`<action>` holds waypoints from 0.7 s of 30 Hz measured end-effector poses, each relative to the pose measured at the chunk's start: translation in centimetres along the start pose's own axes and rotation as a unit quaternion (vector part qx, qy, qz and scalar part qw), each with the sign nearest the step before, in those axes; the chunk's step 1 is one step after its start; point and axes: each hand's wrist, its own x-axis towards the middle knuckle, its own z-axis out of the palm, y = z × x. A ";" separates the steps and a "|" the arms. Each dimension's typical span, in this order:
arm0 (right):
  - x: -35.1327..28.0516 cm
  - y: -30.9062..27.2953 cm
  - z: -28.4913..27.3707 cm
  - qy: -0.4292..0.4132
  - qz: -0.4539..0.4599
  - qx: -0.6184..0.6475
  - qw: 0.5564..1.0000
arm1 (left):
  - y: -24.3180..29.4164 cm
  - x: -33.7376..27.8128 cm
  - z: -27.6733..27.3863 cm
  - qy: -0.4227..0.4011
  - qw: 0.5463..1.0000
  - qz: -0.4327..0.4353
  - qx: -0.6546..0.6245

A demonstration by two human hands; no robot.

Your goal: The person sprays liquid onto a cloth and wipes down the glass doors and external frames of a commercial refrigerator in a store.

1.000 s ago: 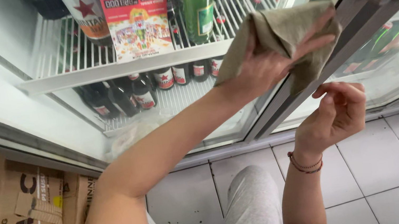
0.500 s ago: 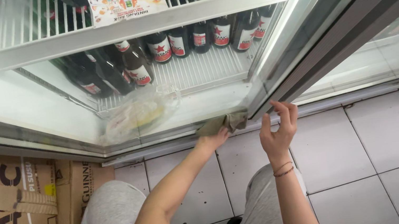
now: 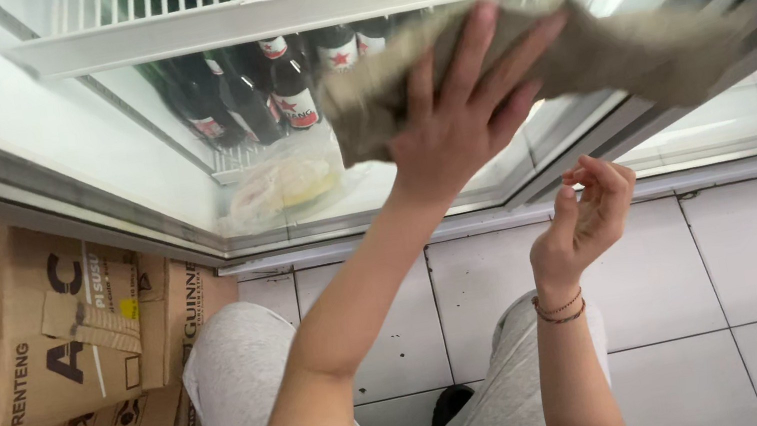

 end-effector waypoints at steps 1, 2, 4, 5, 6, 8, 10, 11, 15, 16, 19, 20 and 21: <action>-0.2 0.1 0.2 -0.006 0.002 0.004 1.000 | 0.2 -4.2 2.3 0.036 0.997 -0.003 0.074; -0.7 0.1 0.2 -0.015 0.006 0.005 1.000 | 0.0 -9.9 3.9 0.021 0.999 -0.031 0.010; -1.8 0.3 0.3 -0.032 0.020 -0.001 0.999 | -0.9 -21.6 6.4 -0.092 0.989 -0.104 -0.042; -2.3 0.3 0.3 -0.041 0.029 -0.009 0.999 | -1.0 -27.3 6.3 -0.195 0.970 -0.141 -0.022; -3.0 0.2 0.5 -0.051 0.040 -0.016 0.998 | -1.4 -31.8 6.1 -0.221 0.962 -0.157 -0.022; -4.5 -0.1 1.5 -0.097 0.044 -0.018 0.994 | -2.3 -34.7 6.2 -0.247 0.951 -0.184 -0.028; -5.2 -0.6 2.8 -0.138 0.039 -0.017 0.989 | -2.3 -33.9 6.2 -0.248 0.945 -0.210 -0.040; -5.4 -0.9 3.6 -0.156 0.035 -0.014 0.987 | -2.8 -31.9 6.5 -0.274 0.935 -0.220 -0.046; -5.9 -4.0 5.9 -0.183 0.011 -0.023 0.983 | -5.0 -14.8 2.9 -0.079 0.983 -0.163 -0.041; -5.7 -4.6 6.5 -0.174 0.006 0.007 0.985 | -5.7 -9.7 1.3 -0.008 0.989 -0.142 -0.039; -5.5 -6.0 8.0 -0.151 -0.004 0.072 0.986 | -8.4 2.0 -1.8 0.097 0.983 -0.158 -0.013; -5.5 -6.3 8.5 -0.143 -0.011 0.082 0.986 | -9.2 4.1 -2.0 0.143 0.977 -0.155 -0.016; -5.4 -6.6 8.8 -0.135 -0.018 0.092 0.986 | -9.2 3.8 -2.6 0.115 0.980 -0.161 0.000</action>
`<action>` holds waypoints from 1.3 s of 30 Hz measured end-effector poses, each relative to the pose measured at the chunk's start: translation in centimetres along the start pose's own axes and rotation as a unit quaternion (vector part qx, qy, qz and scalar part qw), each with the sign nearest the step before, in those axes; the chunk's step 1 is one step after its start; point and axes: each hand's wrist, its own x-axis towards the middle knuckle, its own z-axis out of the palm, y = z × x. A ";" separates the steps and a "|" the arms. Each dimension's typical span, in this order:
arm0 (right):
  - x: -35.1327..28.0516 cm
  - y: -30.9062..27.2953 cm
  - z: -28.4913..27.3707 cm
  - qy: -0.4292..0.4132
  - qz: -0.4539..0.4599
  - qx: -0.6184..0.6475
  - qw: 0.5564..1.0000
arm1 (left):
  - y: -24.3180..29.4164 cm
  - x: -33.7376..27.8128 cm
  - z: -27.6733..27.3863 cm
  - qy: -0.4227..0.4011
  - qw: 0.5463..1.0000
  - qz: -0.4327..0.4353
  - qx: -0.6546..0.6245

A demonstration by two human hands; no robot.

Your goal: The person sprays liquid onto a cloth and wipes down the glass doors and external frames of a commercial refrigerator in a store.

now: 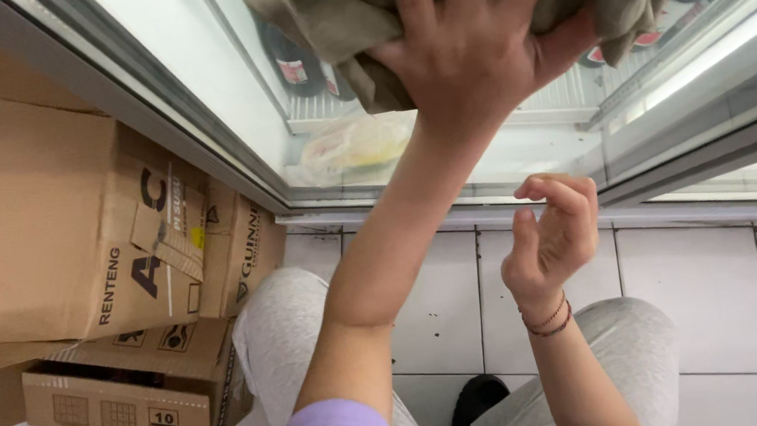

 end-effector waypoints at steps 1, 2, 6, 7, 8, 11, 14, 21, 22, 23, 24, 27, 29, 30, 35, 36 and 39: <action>0.2 -0.2 0.4 0.004 -0.004 0.009 1.000 | -0.4 -1.2 -0.2 -0.023 1.000 0.000 0.020; 0.2 -0.4 0.5 0.008 -0.008 0.019 1.000 | -1.1 -3.4 0.3 -0.046 0.998 0.000 0.041; -0.6 -0.2 0.3 0.009 0.000 0.038 0.999 | -9.3 -22.6 2.2 -0.070 0.996 -0.024 0.057; -0.9 0.1 0.3 0.007 0.009 0.037 0.999 | -11.9 -28.5 1.7 -0.159 0.985 -0.046 0.039; -1.4 0.2 0.1 0.005 0.019 0.037 0.999 | -13.6 -34.0 1.2 -0.318 0.938 -0.120 0.073; -2.9 0.7 0.8 -0.012 0.039 0.032 0.999 | -17.1 -41.5 -1.5 -0.404 0.901 -0.132 0.082; -3.7 0.9 1.3 -0.034 0.057 0.032 0.997 | -17.5 -41.1 -1.3 -0.394 0.897 -0.194 0.045; -3.4 0.9 2.1 -0.065 0.066 0.045 0.995 | -12.0 -9.4 -2.2 -0.076 0.995 -0.052 0.036; -3.6 0.9 2.5 -0.066 0.067 0.047 0.994 | -11.2 -4.8 -3.2 -0.098 0.993 -0.044 0.056; -3.6 1.0 2.8 -0.069 0.065 0.047 0.994 | -10.5 -1.2 -4.0 -0.101 0.991 -0.039 0.079; -3.5 1.2 3.1 -0.072 0.064 0.048 0.994 | -10.2 1.4 -4.2 -0.105 0.989 -0.033 0.102; -3.8 1.4 4.0 -0.073 0.060 0.049 0.994 | -10.4 1.8 -3.3 -0.062 0.991 -0.031 0.118; -4.0 1.6 4.4 -0.080 0.076 0.057 0.992 | -12.1 -4.5 -2.7 -0.033 0.997 -0.041 0.054; -4.2 1.7 4.5 -0.084 0.086 0.061 0.991 | -13.3 -8.5 -1.9 -0.025 0.998 -0.047 0.031; -6.0 2.2 5.7 -0.124 0.104 0.046 0.986 | -18.3 -30.1 -1.9 -0.181 0.944 -0.275 0.029; -6.5 2.3 5.8 -0.133 0.109 0.041 0.984 | -18.3 -32.5 -2.2 -0.139 0.890 -0.416 -0.122; -7.4 2.4 5.8 -0.151 0.109 0.023 0.982 | -17.9 -34.2 -2.5 -0.048 0.774 -0.570 -0.272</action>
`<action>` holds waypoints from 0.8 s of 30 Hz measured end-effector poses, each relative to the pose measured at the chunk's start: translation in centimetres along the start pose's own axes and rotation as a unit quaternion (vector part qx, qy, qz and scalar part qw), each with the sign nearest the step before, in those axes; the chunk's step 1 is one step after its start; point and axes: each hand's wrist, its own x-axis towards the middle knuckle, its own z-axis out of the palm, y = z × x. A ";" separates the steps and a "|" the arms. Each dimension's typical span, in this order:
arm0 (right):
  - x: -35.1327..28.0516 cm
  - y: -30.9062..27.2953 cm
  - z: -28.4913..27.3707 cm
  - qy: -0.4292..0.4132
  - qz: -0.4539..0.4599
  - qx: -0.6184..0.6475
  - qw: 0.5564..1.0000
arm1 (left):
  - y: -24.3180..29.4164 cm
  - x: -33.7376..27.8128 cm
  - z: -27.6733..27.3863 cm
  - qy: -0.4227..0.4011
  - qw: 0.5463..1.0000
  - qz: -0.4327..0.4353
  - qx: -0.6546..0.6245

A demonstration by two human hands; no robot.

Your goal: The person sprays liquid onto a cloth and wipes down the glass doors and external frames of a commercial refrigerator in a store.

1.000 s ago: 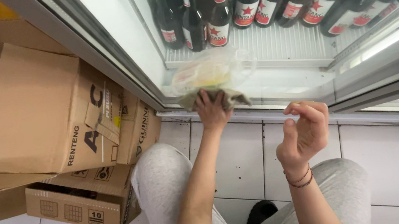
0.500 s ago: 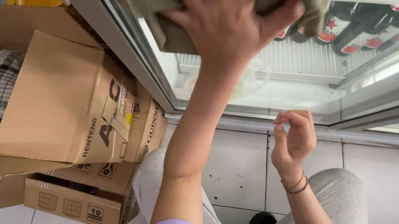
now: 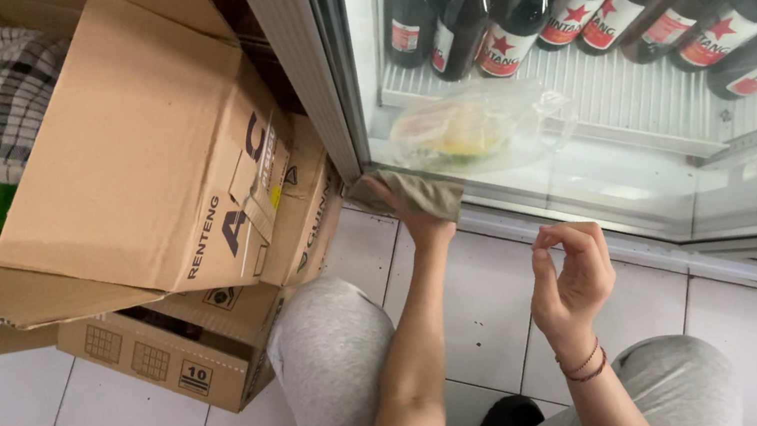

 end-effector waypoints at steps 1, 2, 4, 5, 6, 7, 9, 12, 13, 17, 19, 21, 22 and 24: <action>0.0 0.1 -0.2 -0.005 0.004 -0.005 1.000 | 0.9 0.2 0.4 0.041 0.992 0.074 0.098; -0.1 0.1 -0.3 -0.006 0.009 -0.011 1.000 | 2.4 0.9 1.3 0.075 0.973 0.143 0.166; 0.0 0.1 -0.6 -0.006 0.011 -0.017 1.000 | 6.8 3.4 3.1 0.127 0.920 0.261 0.262; 0.3 0.1 -0.8 -0.006 0.009 -0.017 1.000 | 9.5 5.0 4.0 0.155 0.884 0.314 0.309; 0.2 0.0 -1.0 -0.005 0.011 -0.016 1.000 | 12.3 6.3 4.2 0.178 0.846 0.349 0.360; 0.3 0.0 -1.1 -0.005 0.010 -0.015 1.000 | 15.0 7.4 4.4 0.197 0.809 0.371 0.411; 0.5 0.0 -0.7 -0.002 0.010 -0.006 1.000 | 20.0 10.1 3.9 0.216 0.754 0.387 0.485; 0.5 -0.1 -0.2 -0.006 0.008 -0.010 1.000 | 24.4 12.8 2.4 0.131 0.813 0.334 0.459; 0.1 -0.2 0.0 -0.008 0.012 -0.009 1.000 | 24.8 13.4 2.1 0.103 0.830 0.313 0.449; -0.8 0.3 0.6 -0.020 0.032 -0.006 0.999 | 20.3 11.8 0.9 0.122 0.903 0.300 0.284; -1.4 0.9 0.7 -0.029 0.041 -0.012 0.999 | 15.3 10.0 -0.2 0.147 0.919 0.301 0.209; -2.1 1.3 0.4 -0.040 0.045 -0.027 0.998 | 9.3 7.7 -0.9 0.150 0.934 0.271 0.176; -2.5 1.4 0.2 -0.045 0.051 -0.030 0.997 | 6.1 6.5 -1.2 0.146 0.944 0.244 0.168; -3.3 1.7 -0.2 -0.052 0.059 -0.037 0.996 | 0.3 4.1 -1.2 0.132 0.962 0.185 0.151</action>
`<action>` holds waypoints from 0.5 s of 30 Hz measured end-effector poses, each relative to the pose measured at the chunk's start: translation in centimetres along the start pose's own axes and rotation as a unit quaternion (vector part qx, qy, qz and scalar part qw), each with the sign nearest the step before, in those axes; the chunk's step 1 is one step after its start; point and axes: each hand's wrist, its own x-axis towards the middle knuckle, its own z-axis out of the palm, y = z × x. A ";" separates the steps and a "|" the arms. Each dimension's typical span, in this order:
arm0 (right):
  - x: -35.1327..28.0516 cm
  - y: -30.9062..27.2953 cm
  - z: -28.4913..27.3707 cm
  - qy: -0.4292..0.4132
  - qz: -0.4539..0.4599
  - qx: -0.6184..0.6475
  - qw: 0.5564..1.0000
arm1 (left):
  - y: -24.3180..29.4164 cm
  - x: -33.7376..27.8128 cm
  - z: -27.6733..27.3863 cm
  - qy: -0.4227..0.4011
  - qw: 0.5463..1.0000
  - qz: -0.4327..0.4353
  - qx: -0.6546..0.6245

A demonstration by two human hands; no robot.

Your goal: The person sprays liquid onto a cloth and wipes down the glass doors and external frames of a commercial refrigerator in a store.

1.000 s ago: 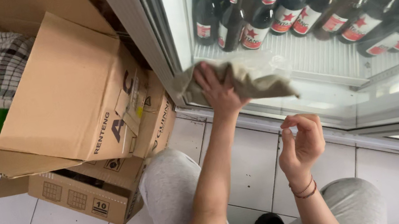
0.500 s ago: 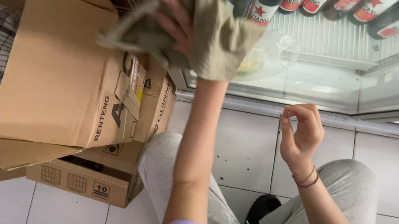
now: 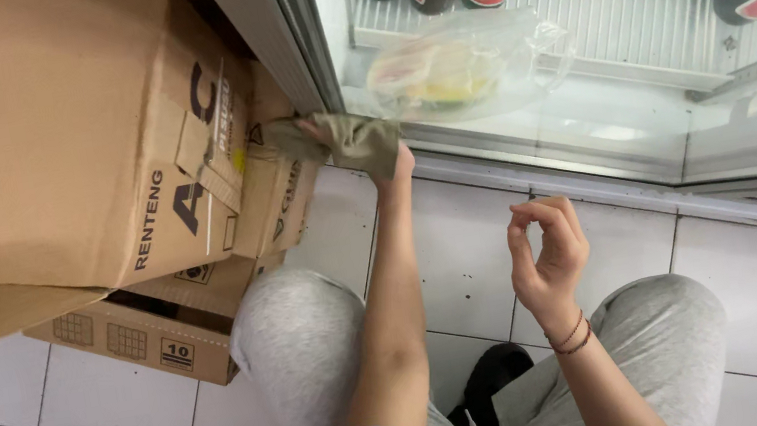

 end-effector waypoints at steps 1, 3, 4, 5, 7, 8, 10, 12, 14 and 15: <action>-0.2 0.2 -0.2 -0.001 0.004 -0.002 1.000 | -1.7 -1.7 0.6 -0.008 0.999 -0.028 -0.021; -0.8 0.5 -0.9 0.000 0.016 -0.009 1.000 | -3.4 -5.0 1.3 -0.011 0.993 -0.086 -0.074; -0.9 0.6 -1.2 0.003 0.020 -0.016 1.000 | -3.5 -5.7 1.9 -0.009 0.989 -0.105 -0.107; -1.0 0.6 -1.6 0.005 0.025 -0.023 0.999 | -3.2 -6.0 2.4 -0.004 0.983 -0.119 -0.137; -1.0 0.5 -2.2 0.017 0.028 -0.034 0.999 | -1.7 -5.4 3.8 0.009 0.965 -0.150 -0.216; -0.8 0.5 -2.6 0.023 0.027 -0.038 0.999 | -0.4 -5.0 4.4 0.008 0.978 -0.091 -0.190; -0.5 0.3 -3.5 0.038 0.024 -0.052 0.998 | 3.4 -3.7 5.6 0.006 0.990 0.029 -0.139; -0.1 0.0 -4.2 0.054 0.023 -0.070 0.996 | 8.0 -2.5 6.5 -0.132 0.796 -0.243 -0.538; 0.4 0.0 -4.7 0.070 0.021 -0.048 0.996 | 12.5 -1.5 6.9 -0.237 0.374 -0.447 -0.777; 0.5 -0.1 -4.9 0.078 0.020 -0.037 0.996 | 14.3 -1.1 6.8 -0.264 0.114 -0.504 -0.814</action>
